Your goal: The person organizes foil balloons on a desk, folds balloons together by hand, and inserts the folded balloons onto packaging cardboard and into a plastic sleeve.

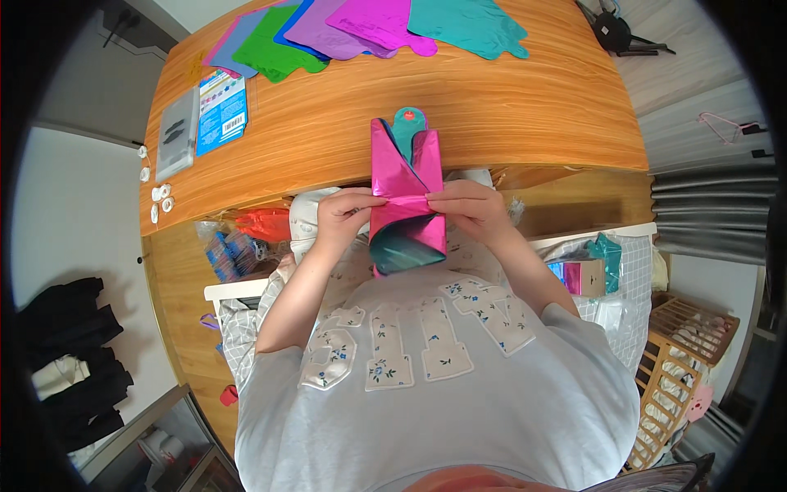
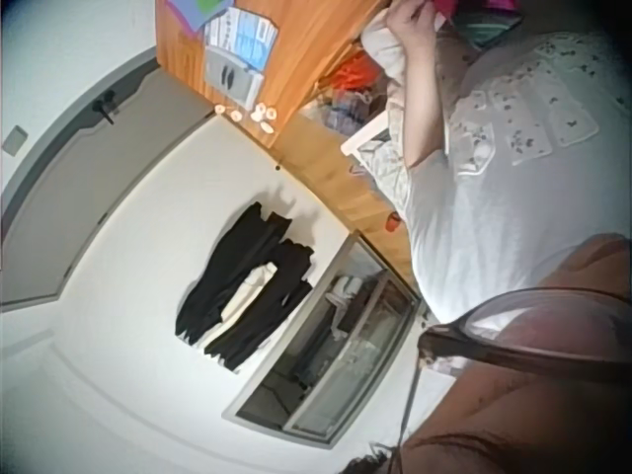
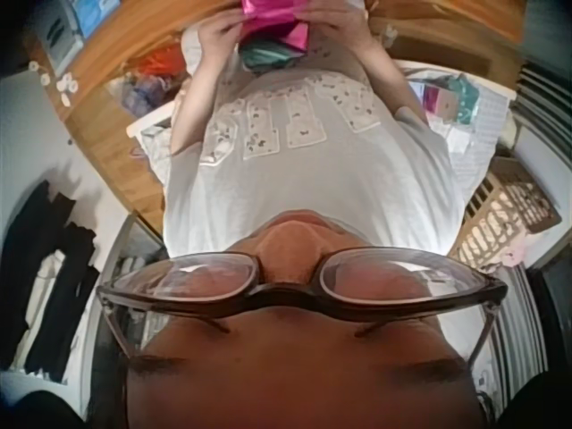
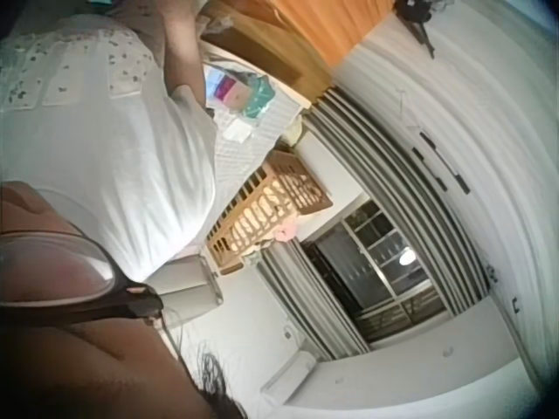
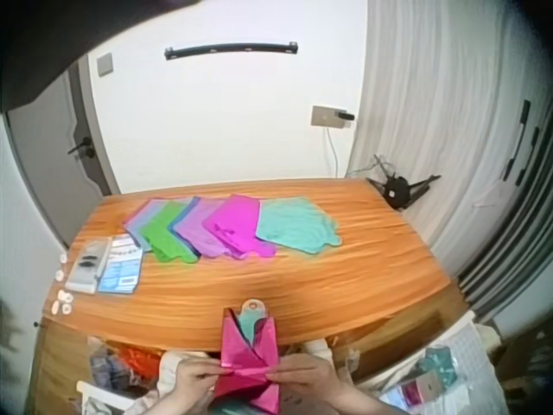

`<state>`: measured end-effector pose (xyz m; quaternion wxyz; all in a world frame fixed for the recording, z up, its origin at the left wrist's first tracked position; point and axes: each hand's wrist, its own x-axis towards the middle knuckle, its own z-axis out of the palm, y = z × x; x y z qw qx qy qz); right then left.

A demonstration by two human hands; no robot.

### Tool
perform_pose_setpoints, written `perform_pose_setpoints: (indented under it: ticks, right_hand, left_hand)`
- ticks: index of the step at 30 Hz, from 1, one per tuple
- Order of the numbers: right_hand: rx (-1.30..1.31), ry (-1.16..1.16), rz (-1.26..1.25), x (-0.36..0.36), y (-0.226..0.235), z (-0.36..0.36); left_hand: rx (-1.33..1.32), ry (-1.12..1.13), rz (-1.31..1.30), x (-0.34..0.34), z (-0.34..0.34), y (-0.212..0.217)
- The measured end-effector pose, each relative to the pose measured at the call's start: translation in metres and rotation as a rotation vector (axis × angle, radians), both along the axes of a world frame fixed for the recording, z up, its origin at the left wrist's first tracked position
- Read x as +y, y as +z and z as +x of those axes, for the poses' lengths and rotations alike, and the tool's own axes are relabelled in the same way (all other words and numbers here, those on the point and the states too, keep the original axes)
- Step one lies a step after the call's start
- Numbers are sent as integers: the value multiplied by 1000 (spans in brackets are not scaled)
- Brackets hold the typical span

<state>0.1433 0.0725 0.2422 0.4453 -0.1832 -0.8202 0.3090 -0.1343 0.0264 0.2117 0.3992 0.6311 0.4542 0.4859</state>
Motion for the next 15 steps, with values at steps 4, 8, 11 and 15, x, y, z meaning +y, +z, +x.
perform_pose_setpoints:
  ticks: [4, 8, 11, 15]
  right_hand:
    - [-107, -46, -284, -4, -2, 4]
    - [-62, -73, -414, -7, 0, 2]
    - [-54, -77, -487, -7, -6, 0]
    - [-117, -222, -736, -14, -12, -3]
  left_hand:
    - [-39, 72, 72, -3, 8, 2]
    - [23, 140, -78, -8, 8, 8]
    - [55, 68, 132, -5, 0, -2]
    - [54, 176, 98, -12, 13, -3]
